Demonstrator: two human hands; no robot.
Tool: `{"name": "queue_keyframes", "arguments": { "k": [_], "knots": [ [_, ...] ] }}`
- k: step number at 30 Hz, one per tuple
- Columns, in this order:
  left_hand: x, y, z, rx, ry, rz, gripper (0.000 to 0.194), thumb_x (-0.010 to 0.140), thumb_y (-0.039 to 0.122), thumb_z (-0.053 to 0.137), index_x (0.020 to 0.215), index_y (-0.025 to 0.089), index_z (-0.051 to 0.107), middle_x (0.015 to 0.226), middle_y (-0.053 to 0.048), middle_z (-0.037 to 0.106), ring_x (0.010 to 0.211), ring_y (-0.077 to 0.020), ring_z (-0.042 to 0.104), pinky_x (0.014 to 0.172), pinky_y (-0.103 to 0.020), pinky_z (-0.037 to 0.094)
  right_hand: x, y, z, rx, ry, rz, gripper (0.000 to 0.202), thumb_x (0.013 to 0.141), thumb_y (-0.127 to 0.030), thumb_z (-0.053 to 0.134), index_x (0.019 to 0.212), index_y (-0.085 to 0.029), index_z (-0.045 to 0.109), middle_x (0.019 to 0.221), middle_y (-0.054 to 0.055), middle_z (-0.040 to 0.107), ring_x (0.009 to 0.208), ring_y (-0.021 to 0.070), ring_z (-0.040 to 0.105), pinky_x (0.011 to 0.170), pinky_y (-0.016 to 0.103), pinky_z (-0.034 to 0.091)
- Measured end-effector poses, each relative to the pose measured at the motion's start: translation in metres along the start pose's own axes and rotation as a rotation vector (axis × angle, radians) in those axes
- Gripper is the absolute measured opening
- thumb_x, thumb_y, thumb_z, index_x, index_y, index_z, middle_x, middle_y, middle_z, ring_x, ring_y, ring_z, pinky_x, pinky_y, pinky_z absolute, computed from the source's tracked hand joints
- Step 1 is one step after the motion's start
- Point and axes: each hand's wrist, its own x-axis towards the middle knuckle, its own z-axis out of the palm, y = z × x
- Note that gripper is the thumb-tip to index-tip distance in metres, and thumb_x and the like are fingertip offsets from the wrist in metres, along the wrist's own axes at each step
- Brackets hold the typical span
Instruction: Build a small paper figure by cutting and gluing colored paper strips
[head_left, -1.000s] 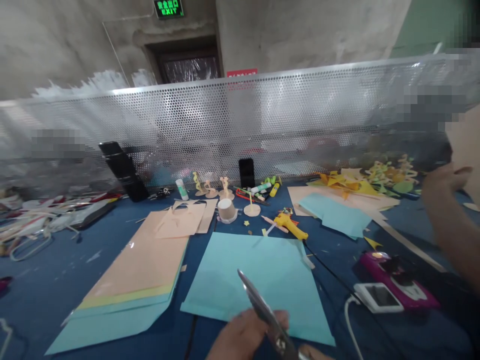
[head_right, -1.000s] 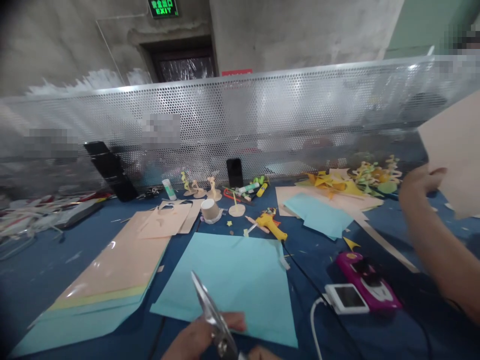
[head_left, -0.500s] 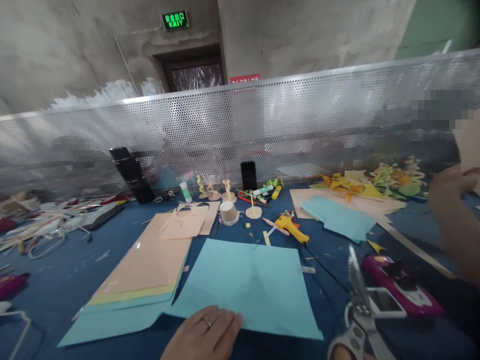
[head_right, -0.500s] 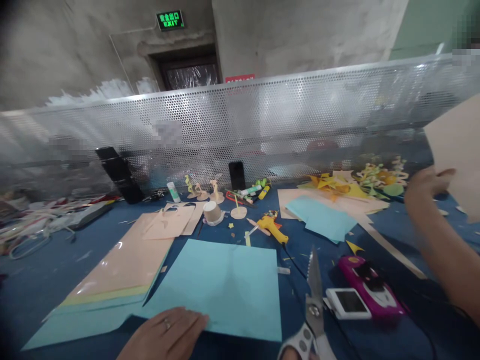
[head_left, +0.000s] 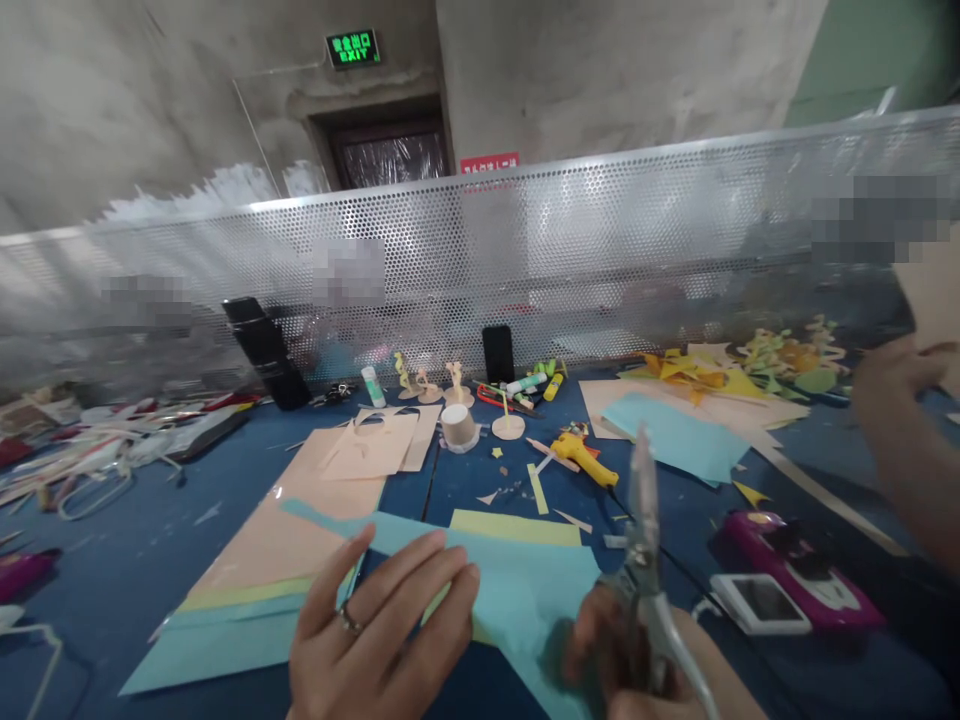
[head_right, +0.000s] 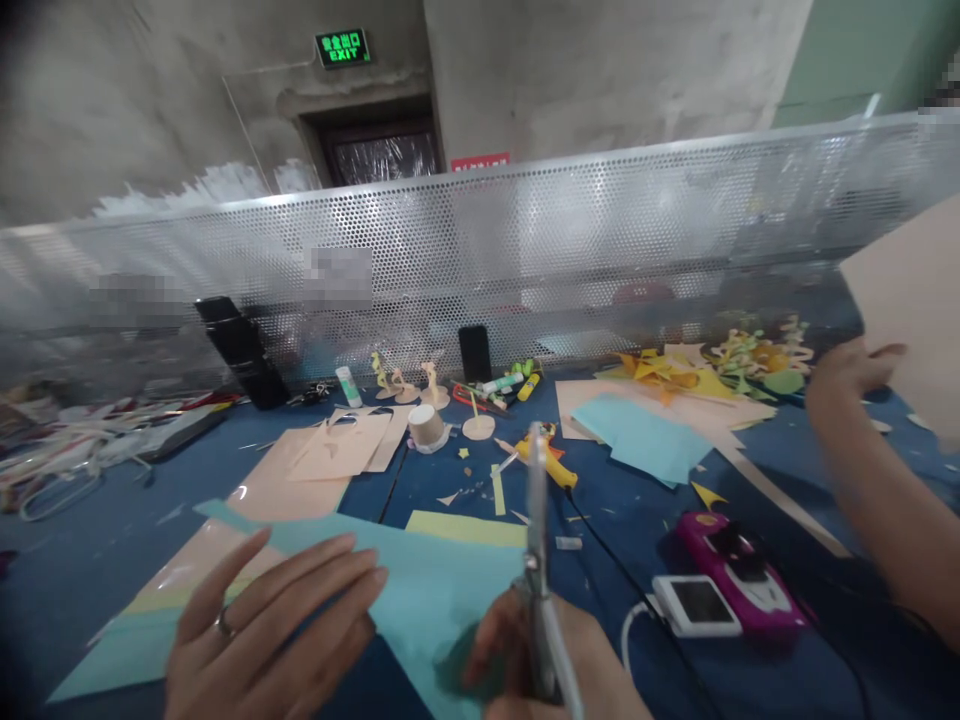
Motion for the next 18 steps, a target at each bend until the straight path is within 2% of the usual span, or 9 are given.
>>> {"name": "queue_keyframes", "arguments": {
  "k": [3,6,12,18],
  "knots": [
    [0.012,0.007,0.009,0.034,0.084,-0.059,0.013,0.078,0.011,0.063,0.078,0.021,0.071,0.084,0.0,0.078,0.085,-0.0149,0.071,0.115,-0.037,0.021,0.01,-0.011,0.01,-0.04,-0.014,0.069,0.038,0.051,-0.045,0.084,0.066,-0.021,0.06,0.054,-0.004,0.05,0.05,0.0112,0.046,0.048,0.023,0.038],
    [0.019,0.013,0.019,0.004,0.131,-0.079,0.015,0.075,0.009,0.058,0.071,0.021,0.067,0.09,-0.002,0.077,0.093,-0.0172,0.068,0.113,-0.043,0.022,0.018,-0.02,0.015,-0.035,-0.034,0.064,0.04,0.048,-0.037,0.086,0.065,-0.02,0.054,0.058,-0.004,0.05,0.054,0.0104,0.045,0.051,0.022,0.038],
    [0.034,0.013,0.035,-0.197,0.025,-0.104,0.013,0.075,0.011,0.055,0.072,0.021,0.062,0.104,-0.002,0.073,0.107,-0.0202,0.063,0.111,-0.048,0.025,0.026,-0.041,0.019,-0.096,0.027,-0.035,0.031,0.056,-0.023,0.077,0.07,-0.019,0.049,0.06,-0.008,0.044,0.052,0.0069,0.037,0.049,0.02,0.033],
    [0.051,0.006,0.043,-0.256,-0.054,-0.046,0.012,0.075,0.01,0.057,0.075,0.021,0.061,0.106,-0.001,0.072,0.109,-0.0208,0.062,0.112,-0.05,0.024,0.037,-0.05,0.014,-0.201,0.069,-0.169,0.023,0.062,-0.016,0.066,0.069,-0.02,0.045,0.06,-0.008,0.046,0.053,0.0073,0.04,0.05,0.02,0.036]
  ]
}}
